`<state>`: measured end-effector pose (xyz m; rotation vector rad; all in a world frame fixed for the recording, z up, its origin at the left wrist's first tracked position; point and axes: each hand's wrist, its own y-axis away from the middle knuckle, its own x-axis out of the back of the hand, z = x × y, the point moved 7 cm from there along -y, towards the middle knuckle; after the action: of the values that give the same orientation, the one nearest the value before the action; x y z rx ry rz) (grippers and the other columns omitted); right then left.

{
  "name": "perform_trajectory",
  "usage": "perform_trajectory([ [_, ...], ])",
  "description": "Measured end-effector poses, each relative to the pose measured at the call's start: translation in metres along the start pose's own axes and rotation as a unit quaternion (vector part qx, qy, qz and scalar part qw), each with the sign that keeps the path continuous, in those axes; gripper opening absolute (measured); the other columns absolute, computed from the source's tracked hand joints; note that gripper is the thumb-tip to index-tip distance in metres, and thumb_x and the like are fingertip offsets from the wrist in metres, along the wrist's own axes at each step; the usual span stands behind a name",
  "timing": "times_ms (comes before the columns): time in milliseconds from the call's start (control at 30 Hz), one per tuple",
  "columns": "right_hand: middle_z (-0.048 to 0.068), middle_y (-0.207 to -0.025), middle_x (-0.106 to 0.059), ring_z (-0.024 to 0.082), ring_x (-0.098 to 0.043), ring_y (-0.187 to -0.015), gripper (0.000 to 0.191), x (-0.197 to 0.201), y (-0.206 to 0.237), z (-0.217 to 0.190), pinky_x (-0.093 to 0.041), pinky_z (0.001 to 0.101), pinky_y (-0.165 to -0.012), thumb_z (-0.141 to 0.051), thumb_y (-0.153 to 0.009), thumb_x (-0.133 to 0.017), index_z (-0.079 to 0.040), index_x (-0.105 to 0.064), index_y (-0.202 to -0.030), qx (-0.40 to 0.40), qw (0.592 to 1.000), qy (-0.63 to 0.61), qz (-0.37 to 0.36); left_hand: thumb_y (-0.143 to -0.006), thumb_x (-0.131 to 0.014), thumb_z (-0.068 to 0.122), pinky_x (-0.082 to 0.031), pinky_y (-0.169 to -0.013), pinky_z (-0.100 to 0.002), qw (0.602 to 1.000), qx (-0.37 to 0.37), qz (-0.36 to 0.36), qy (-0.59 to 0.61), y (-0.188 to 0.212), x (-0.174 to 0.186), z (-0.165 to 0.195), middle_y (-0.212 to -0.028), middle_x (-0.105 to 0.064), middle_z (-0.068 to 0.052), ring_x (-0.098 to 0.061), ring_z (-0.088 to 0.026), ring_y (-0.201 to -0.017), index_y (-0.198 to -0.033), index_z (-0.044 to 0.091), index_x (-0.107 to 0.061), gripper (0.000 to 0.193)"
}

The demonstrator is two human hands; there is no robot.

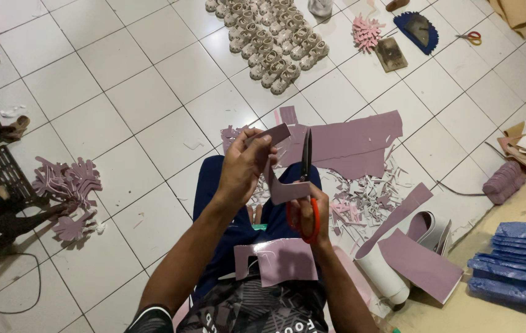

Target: The person sits on the workshop floor cutting mauve-pink foam sheets into small flower-shaped pieces with red-handled scissors, trimming pieces one at a time and setting cut pieces and scraps on the floor around them.

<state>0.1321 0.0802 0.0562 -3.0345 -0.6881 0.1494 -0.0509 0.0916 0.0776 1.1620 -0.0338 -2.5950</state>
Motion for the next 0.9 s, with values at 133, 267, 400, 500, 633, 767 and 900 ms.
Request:
perform_trajectory([
  [133, -0.003, -0.060, -0.053, 0.002, -0.048, -0.045, 0.030, 0.002, 0.000, -0.003, -0.036, 0.0188, -0.039, -0.031, -0.102, -0.060, -0.002, -0.066, -0.101, -0.052, 0.999, 0.006, -0.016, -0.102, -0.062, 0.011, -0.067, -0.073, -0.029, 0.988, -0.021, -0.008, -0.151, 0.006, -0.004, 0.016, -0.106, -0.068, -0.027, -0.076, -0.027, -0.095, -0.116, -0.001, -0.049, 0.023],
  [267, -0.004, -0.059, -0.056, 0.002, -0.048, -0.046, 0.028, 0.001, -0.001, -0.014, -0.034, 0.0183, -0.039, -0.029, -0.099, -0.065, -0.002, -0.070, -0.101, -0.060, 0.995, 0.073, -0.011, -0.101, -0.060, 0.013, -0.070, -0.074, -0.030, 0.976, -0.049, -0.034, -0.210, 0.012, -0.021, 0.025, -0.112, -0.063, -0.025, -0.077, -0.033, -0.106, -0.112, -0.003, -0.047, 0.024],
  [400, -0.005, -0.052, -0.053, 0.002, -0.048, -0.040, 0.027, 0.001, -0.001, -0.017, -0.033, 0.0190, -0.035, -0.029, -0.098, -0.064, -0.003, -0.071, -0.095, -0.062, 0.992, 0.106, -0.017, -0.101, -0.061, 0.012, -0.070, -0.075, -0.031, 0.975, -0.045, -0.045, -0.215, 0.016, -0.027, 0.026, -0.113, -0.067, -0.027, -0.077, -0.034, -0.105, -0.114, -0.004, -0.047, 0.025],
  [500, -0.005, -0.054, -0.054, 0.002, -0.048, -0.041, 0.026, 0.004, 0.000, -0.012, -0.032, 0.0195, -0.034, -0.027, -0.099, -0.065, -0.002, -0.069, -0.092, -0.054, 0.995, 0.076, -0.021, -0.101, -0.060, 0.013, -0.070, -0.076, -0.031, 0.973, -0.041, -0.048, -0.221, 0.016, -0.027, 0.026, -0.112, -0.068, -0.028, -0.077, -0.034, -0.104, -0.116, -0.004, -0.048, 0.026],
  [633, -0.004, -0.057, -0.051, 0.003, -0.045, -0.045, 0.029, 0.011, 0.000, -0.005, -0.033, 0.0199, -0.039, -0.024, -0.102, -0.067, 0.000, -0.066, -0.085, -0.055, 0.996, 0.068, -0.005, -0.100, -0.061, 0.014, -0.071, -0.074, -0.031, 0.969, -0.030, -0.050, -0.242, 0.014, -0.028, 0.029, -0.111, -0.070, -0.027, -0.078, -0.031, -0.102, -0.116, -0.004, -0.051, 0.026],
  [767, -0.004, -0.059, -0.049, 0.004, -0.046, -0.047, 0.024, 0.015, -0.004, -0.012, -0.036, 0.0206, -0.042, -0.026, -0.098, -0.064, -0.002, -0.066, -0.097, -0.069, 0.995, 0.068, -0.016, -0.098, -0.065, 0.015, -0.069, -0.060, -0.029, 0.947, -0.016, -0.052, -0.318, 0.017, -0.031, 0.040, -0.104, -0.074, -0.021, -0.080, -0.026, -0.094, -0.112, -0.002, -0.055, 0.024],
  [900, -0.003, -0.072, -0.058, 0.005, -0.058, -0.062, 0.036, 0.009, -0.011, -0.038, -0.048, 0.0219, -0.055, -0.034, -0.096, -0.062, -0.003, -0.068, -0.114, -0.015, 0.991, 0.101, -0.091, -0.096, -0.066, 0.013, -0.067, -0.053, -0.028, 0.924, -0.014, -0.076, -0.373, 0.020, -0.039, 0.049, -0.098, -0.077, -0.017, -0.081, -0.022, -0.088, -0.114, -0.001, -0.059, 0.024],
])
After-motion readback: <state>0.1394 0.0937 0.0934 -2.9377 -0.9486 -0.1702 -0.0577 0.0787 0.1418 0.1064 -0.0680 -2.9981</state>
